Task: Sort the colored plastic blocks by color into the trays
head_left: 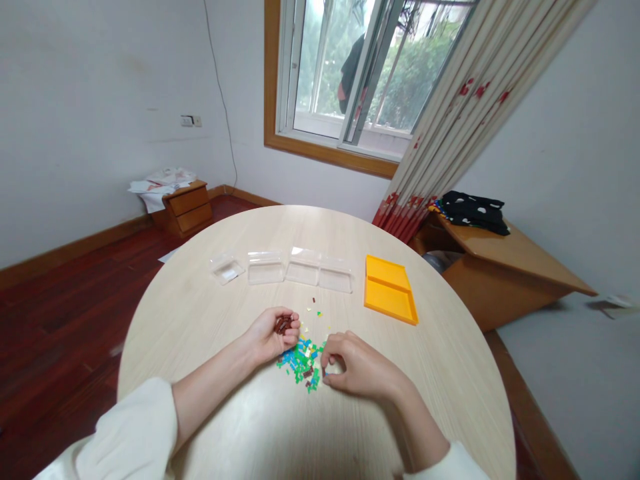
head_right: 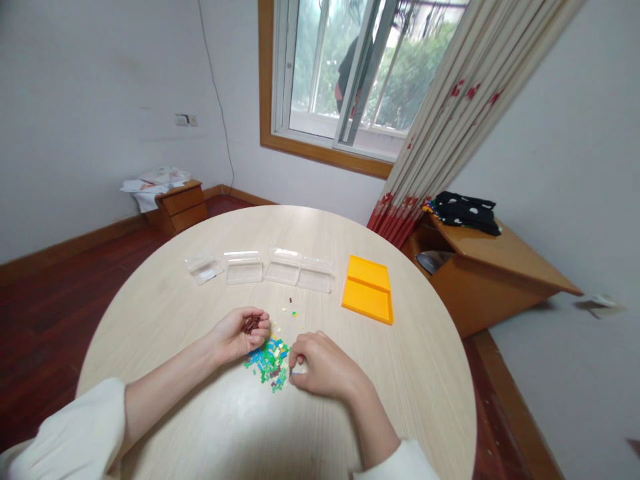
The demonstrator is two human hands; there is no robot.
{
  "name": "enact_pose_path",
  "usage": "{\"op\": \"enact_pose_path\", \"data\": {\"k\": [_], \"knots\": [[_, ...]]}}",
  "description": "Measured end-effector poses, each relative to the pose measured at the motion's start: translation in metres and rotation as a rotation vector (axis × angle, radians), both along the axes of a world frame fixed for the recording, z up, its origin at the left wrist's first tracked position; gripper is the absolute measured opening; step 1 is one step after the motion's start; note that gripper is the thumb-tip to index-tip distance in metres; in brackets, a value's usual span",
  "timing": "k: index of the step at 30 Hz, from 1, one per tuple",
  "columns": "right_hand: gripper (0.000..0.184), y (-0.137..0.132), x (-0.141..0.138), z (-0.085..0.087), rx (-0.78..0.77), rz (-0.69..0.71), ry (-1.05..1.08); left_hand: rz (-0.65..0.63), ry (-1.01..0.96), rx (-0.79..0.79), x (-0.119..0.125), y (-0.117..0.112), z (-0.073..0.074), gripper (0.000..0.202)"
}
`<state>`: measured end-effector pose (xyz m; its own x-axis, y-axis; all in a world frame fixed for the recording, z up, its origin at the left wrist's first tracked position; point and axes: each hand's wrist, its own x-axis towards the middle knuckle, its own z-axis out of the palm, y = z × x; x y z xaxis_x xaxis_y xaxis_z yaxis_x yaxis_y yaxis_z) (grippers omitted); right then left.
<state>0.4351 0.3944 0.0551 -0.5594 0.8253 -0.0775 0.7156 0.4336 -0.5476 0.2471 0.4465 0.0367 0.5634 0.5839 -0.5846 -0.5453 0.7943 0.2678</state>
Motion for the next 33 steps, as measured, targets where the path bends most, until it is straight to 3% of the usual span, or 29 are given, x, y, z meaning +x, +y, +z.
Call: {"op": "enact_pose_path", "data": {"k": [8, 13, 16, 19, 26, 33], "knots": [[0.013, 0.001, -0.011, 0.002, 0.183, -0.135, 0.377, -0.081, 0.076, 0.013, 0.013, -0.013, -0.006, 0.016], [0.020, 0.004, -0.020, -0.006, 0.278, -0.178, 0.434, -0.081, 0.035, 0.014, 0.015, -0.016, -0.005, 0.014], [0.010, 0.006, -0.015, -0.007, 0.310, -0.228, 0.458, -0.048, 0.041, -0.018, 0.012, -0.011, -0.004, 0.013], [0.006, 0.005, -0.011, -0.007, 0.245, -0.200, 0.407, 0.003, -0.001, -0.034, 0.004, -0.003, -0.002, 0.014], [0.013, -0.001, -0.019, -0.014, 0.079, 0.054, 0.141, 0.164, -0.030, -0.039, -0.008, 0.008, 0.007, 0.017], [0.014, -0.002, -0.019, -0.015, 0.046, 0.063, 0.058, 0.169, -0.009, -0.044, -0.006, 0.006, 0.008, 0.016]]}}
